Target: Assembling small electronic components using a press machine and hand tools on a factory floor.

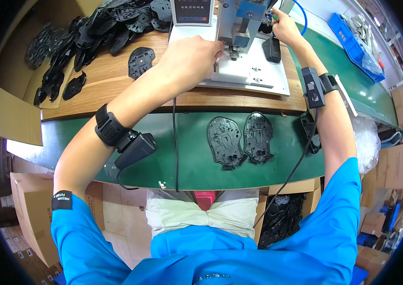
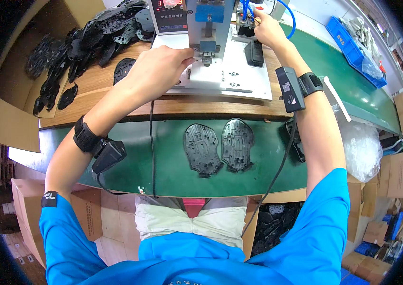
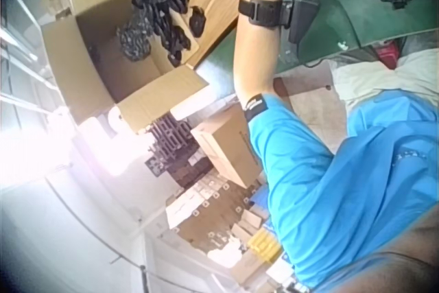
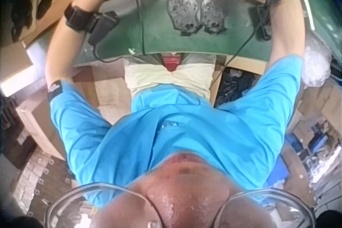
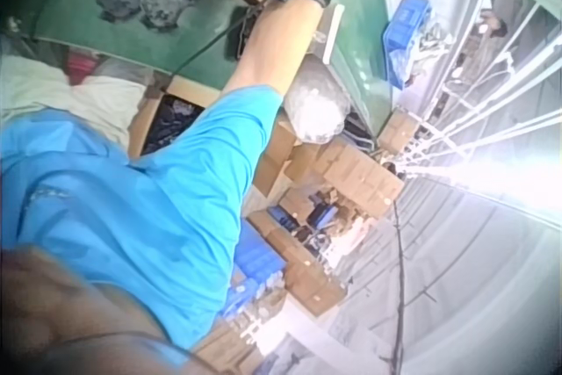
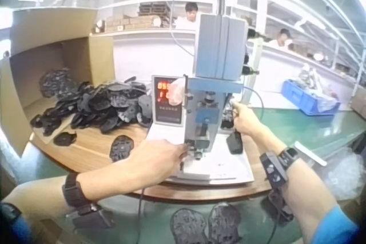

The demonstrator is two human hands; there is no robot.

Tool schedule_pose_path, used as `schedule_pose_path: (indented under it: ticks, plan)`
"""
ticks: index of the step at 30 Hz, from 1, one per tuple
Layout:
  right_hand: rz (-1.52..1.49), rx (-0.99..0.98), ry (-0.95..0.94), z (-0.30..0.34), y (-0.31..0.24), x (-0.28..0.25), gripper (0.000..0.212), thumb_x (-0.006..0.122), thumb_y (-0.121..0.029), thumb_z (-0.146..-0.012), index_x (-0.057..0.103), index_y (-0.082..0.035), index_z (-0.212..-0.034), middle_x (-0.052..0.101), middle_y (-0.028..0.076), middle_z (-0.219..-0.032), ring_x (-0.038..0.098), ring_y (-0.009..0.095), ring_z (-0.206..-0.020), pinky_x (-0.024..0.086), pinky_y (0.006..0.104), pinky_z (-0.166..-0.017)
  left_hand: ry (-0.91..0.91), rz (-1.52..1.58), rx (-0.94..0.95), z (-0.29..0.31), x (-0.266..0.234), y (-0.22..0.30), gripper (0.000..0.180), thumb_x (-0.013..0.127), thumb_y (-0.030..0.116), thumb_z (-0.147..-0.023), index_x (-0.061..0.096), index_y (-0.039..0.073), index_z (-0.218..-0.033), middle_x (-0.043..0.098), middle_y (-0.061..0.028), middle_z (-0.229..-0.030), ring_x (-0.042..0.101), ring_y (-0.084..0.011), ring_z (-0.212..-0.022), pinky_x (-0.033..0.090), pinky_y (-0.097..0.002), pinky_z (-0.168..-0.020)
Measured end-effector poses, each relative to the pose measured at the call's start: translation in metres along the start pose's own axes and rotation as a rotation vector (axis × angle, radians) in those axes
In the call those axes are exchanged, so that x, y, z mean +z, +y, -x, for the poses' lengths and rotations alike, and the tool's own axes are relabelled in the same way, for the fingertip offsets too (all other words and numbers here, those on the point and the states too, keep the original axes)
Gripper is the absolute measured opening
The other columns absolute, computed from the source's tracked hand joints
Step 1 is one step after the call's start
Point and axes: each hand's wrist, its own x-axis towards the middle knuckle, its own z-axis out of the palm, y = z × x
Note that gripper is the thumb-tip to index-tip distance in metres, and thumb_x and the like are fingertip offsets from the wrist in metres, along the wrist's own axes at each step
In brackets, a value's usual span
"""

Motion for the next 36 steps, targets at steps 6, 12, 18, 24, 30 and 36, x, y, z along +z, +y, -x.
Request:
schedule_pose_path:
  ticks: [6,12,18,24,30,36]
  plan:
    - [0.056,-0.025,0.024,0.0,-0.002,0.0,0.06,0.049,0.001,-0.086,0.054,-0.009,-0.145,0.069,0.032,-0.109,0.068,0.044,-0.1,0.053,0.0443,-0.089,0.033,-0.014,0.012,0.001,-0.001,-0.001,0.025,0.056,0.025,-0.1,0.071,0.006,-0.107,0.071,-0.0214,-0.086,0.07,-0.0422,-0.084,0.055,-0.0518,-0.074]
    - [0.015,0.007,-0.008,0.0,0.003,0.0,0.06,0.049,0.002,-0.085,0.055,-0.008,-0.144,0.07,0.029,-0.102,0.068,0.043,-0.095,0.053,0.0446,-0.087,0.006,-0.054,0.013,0.001,0.001,0.001,0.024,0.056,0.025,-0.1,0.069,0.005,-0.103,0.07,-0.0216,-0.083,0.069,-0.0428,-0.082,0.055,-0.053,-0.072]
    - [-0.014,0.095,-0.084,-0.002,-0.001,-0.001,0.056,0.052,-0.004,-0.09,0.055,-0.009,-0.145,0.062,0.025,-0.136,0.058,0.041,-0.128,0.045,0.0427,-0.109,0.015,-0.033,0.032,0.009,-0.004,0.0,0.023,0.055,0.023,-0.1,0.067,0.003,-0.1,0.069,-0.0221,-0.082,0.069,-0.0433,-0.081,0.054,-0.0531,-0.07]
    - [-0.027,0.083,-0.057,-0.002,-0.008,-0.007,0.053,0.053,-0.004,-0.09,0.057,-0.008,-0.143,0.064,0.027,-0.131,0.061,0.043,-0.122,0.048,0.0447,-0.105,0.036,-0.046,0.002,0.022,-0.001,-0.002,0.02,0.055,0.021,-0.1,0.062,0.002,-0.1,0.068,-0.0227,-0.081,0.067,-0.0441,-0.079,0.052,-0.0538,-0.068]
    - [-0.042,0.099,-0.022,0.004,-0.016,-0.004,0.044,0.053,-0.002,-0.088,0.061,-0.01,-0.13,0.067,0.028,-0.12,0.064,0.045,-0.114,0.051,0.0485,-0.097,0.222,0.18,0.075,0.038,-0.005,0.009,0.02,0.059,0.021,-0.1,0.056,0.003,-0.094,0.066,-0.0197,-0.081,0.065,-0.0417,-0.079,0.05,-0.0496,-0.067]
    - [-0.013,0.214,-0.103,0.006,-0.02,-0.01,0.058,0.052,-0.001,-0.087,0.057,-0.014,-0.143,0.066,0.025,-0.128,0.062,0.041,-0.121,0.049,0.0465,-0.103,0.299,0.202,0.218,0.049,0.011,0.027,0.015,0.07,0.013,-0.088,0.059,0.003,-0.086,0.061,-0.0131,-0.074,0.063,-0.0333,-0.071,0.05,-0.0441,-0.064]
